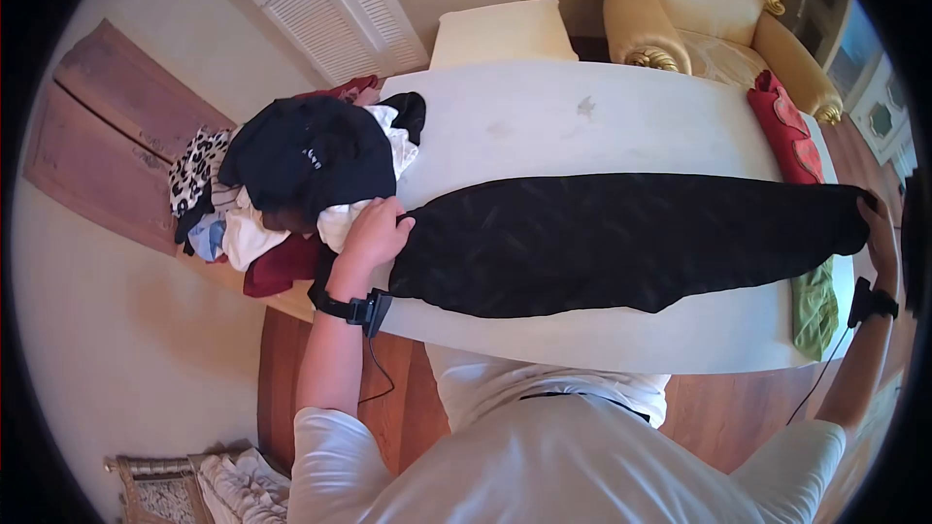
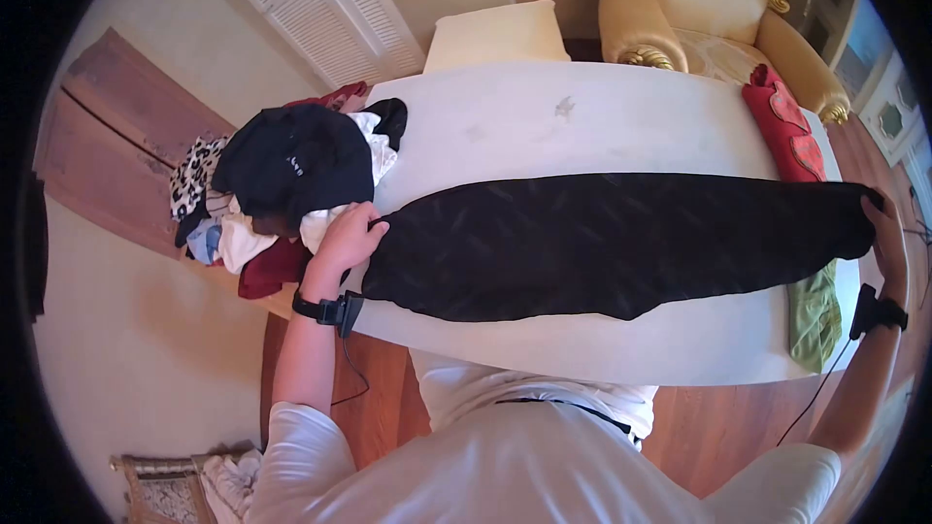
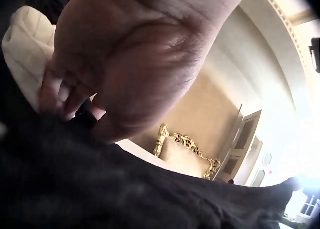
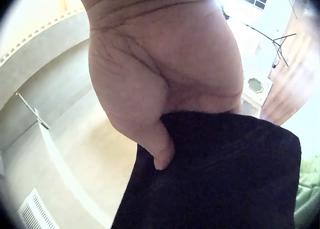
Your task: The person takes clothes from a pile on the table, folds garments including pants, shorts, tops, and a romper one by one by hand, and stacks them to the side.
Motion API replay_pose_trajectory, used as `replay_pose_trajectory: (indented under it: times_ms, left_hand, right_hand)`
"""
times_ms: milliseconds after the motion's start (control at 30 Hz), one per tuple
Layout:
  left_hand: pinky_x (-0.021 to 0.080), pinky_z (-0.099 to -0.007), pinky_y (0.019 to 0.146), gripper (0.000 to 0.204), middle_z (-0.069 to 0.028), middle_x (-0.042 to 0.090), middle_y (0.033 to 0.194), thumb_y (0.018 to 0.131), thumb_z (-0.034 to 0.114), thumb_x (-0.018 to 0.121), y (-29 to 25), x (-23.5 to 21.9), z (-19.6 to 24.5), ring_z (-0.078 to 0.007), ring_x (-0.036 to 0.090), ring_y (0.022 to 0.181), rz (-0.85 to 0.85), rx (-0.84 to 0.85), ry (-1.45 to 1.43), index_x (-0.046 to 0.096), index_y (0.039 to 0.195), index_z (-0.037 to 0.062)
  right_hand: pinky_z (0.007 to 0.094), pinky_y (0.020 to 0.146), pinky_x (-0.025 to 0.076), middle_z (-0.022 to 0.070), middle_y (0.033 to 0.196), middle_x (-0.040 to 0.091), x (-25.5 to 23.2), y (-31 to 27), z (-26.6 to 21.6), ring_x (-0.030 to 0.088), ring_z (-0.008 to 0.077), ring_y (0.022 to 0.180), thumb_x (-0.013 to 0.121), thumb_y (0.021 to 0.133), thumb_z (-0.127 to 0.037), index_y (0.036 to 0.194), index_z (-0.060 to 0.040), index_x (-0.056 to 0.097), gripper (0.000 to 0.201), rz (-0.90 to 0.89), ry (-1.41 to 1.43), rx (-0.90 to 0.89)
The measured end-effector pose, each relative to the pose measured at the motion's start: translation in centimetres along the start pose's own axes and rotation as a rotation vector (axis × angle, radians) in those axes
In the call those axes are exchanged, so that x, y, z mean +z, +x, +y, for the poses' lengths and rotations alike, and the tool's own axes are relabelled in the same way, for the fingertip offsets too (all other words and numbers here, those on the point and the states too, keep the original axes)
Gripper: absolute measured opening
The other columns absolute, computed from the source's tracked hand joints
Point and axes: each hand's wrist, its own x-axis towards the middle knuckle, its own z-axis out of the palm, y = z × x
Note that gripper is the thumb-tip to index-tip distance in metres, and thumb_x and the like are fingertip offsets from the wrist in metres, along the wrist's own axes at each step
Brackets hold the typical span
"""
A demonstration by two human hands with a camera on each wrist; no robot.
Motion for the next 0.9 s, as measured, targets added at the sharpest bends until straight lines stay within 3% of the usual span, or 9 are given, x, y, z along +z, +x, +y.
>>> replay_pose_trajectory:
  times_ms: [167, 233, 367, 433, 500, 567, 600, 700, 900]
  left_hand:
    - [0.053, -0.0461, 0.084, 0.026, -0.0218, 0.07, 0.095, 0.088, 0.024, 0.075, 0.8, -0.7, 0.9, -0.0399, 0.067, 0.095, -0.138, -0.117, -0.035, 0.065, 0.098, 0.0018]
    - [0.053, -0.0418, 0.08, 0.025, -0.0176, 0.069, 0.088, 0.086, 0.021, 0.077, 1.0, -0.4, 0.0, -0.034, 0.068, 0.089, -0.177, -0.103, -0.094, 0.062, 0.098, 0.0027]
    - [0.053, -0.0335, 0.075, 0.027, -0.0083, 0.065, 0.09, 0.086, 0.009, 0.076, 1.4, 1.1, -4.0, -0.0189, 0.063, 0.081, -0.071, -0.06, -0.475, 0.06, 0.107, 0.0038]
    - [0.053, -0.0282, 0.081, 0.03, -0.0063, 0.067, 0.098, 0.093, 0.004, 0.068, -0.1, -4.3, 0.7, -0.0137, 0.063, 0.09, -0.122, -0.21, -0.629, 0.061, 0.122, 0.003]
    - [0.05, -0.0262, 0.087, 0.035, -0.0036, 0.067, 0.108, 0.096, 0.003, 0.066, 0.4, -5.1, -3.3, -0.0118, 0.062, 0.097, -0.097, -0.043, -0.736, 0.063, 0.13, -0.0007]
    - [0.048, -0.0266, 0.092, 0.034, -0.0019, 0.065, 0.116, 0.098, 0.007, 0.065, -0.5, -9.1, -2.6, -0.0111, 0.06, 0.102, 0.047, -0.101, -0.741, 0.063, 0.131, -0.0002]
    - [0.047, -0.0265, 0.096, 0.035, -0.0019, 0.064, 0.119, 0.101, 0.011, 0.062, -0.7, -10.3, -3.4, -0.0119, 0.059, 0.106, 0.122, -0.184, -0.894, 0.06, 0.134, 0.0011]
    - [0.045, -0.0279, 0.101, 0.033, -0.005, 0.062, 0.13, 0.107, 0.018, 0.055, -0.9, -13.9, -3.4, -0.0153, 0.06, 0.117, 0.243, -0.002, -1.37, 0.053, 0.138, 0.0054]
    - [0.045, -0.03, 0.103, 0.033, -0.0055, 0.061, 0.133, 0.108, 0.02, 0.054, -1.0, -18.8, -5.2, -0.014, 0.058, 0.121, 0.354, 0.092, -1.334, 0.053, 0.137, 0.0034]
  right_hand:
    - [0.0282, 0.096, 0.048, 0.0038, 0.115, 0.069, 2.1, -1.7, -3.0, 0.063, 0.0134, 0.106, 0.066, 0.101, -0.026, 0.127, 0.0009, 0.064, 0.038, 0.036, -0.025, -0.088]
    - [0.0283, 0.094, 0.049, 0.0034, 0.113, 0.07, 1.9, -1.9, -3.8, 0.064, 0.0123, 0.104, 0.065, 0.102, -0.026, 0.125, 0.0005, 0.065, 0.035, -0.061, 0.037, -0.05]
    - [0.0279, 0.093, 0.052, 0.0035, 0.112, 0.071, 2.6, -2.9, -5.8, 0.066, 0.0119, 0.101, 0.065, 0.102, -0.026, 0.124, 0.0002, 0.065, 0.034, -0.016, 0.117, -0.045]
    - [0.0267, 0.092, 0.051, 0.0016, 0.11, 0.071, 2.0, -2.8, -6.1, 0.066, 0.0107, 0.101, 0.064, 0.104, -0.028, 0.122, -0.0016, 0.066, 0.033, -0.045, 0.156, -0.091]
    - [0.0266, 0.09, 0.052, 0.0016, 0.109, 0.071, 1.7, -3.1, -6.9, 0.067, 0.0107, 0.099, 0.064, 0.103, -0.029, 0.121, -0.0026, 0.066, 0.032, 0.036, 0.196, -0.088]
    - [0.0265, 0.088, 0.053, 0.0016, 0.108, 0.071, 1.2, -3.4, -7.8, 0.067, 0.0107, 0.097, 0.065, 0.103, -0.03, 0.12, -0.0036, 0.067, 0.031, 0.109, 0.24, -0.096]
    - [0.0265, 0.086, 0.054, 0.0015, 0.106, 0.071, 1.2, -3.5, -8.2, 0.068, 0.0108, 0.094, 0.066, 0.103, -0.031, 0.119, -0.0042, 0.067, 0.032, 0.162, 0.286, -0.072]
    - [0.0288, 0.084, 0.056, 0.0019, 0.105, 0.073, 1.6, -2.8, -8.3, 0.069, 0.0127, 0.091, 0.069, 0.1, -0.035, 0.118, -0.0068, 0.068, 0.034, 0.225, 0.328, -0.041]
    - [0.0286, 0.08, 0.057, 0.0017, 0.101, 0.072, 3.3, -0.8, -10.4, 0.069, 0.0126, 0.087, 0.068, 0.101, -0.035, 0.117, -0.0073, 0.068, 0.033, 0.174, 0.399, -0.153]
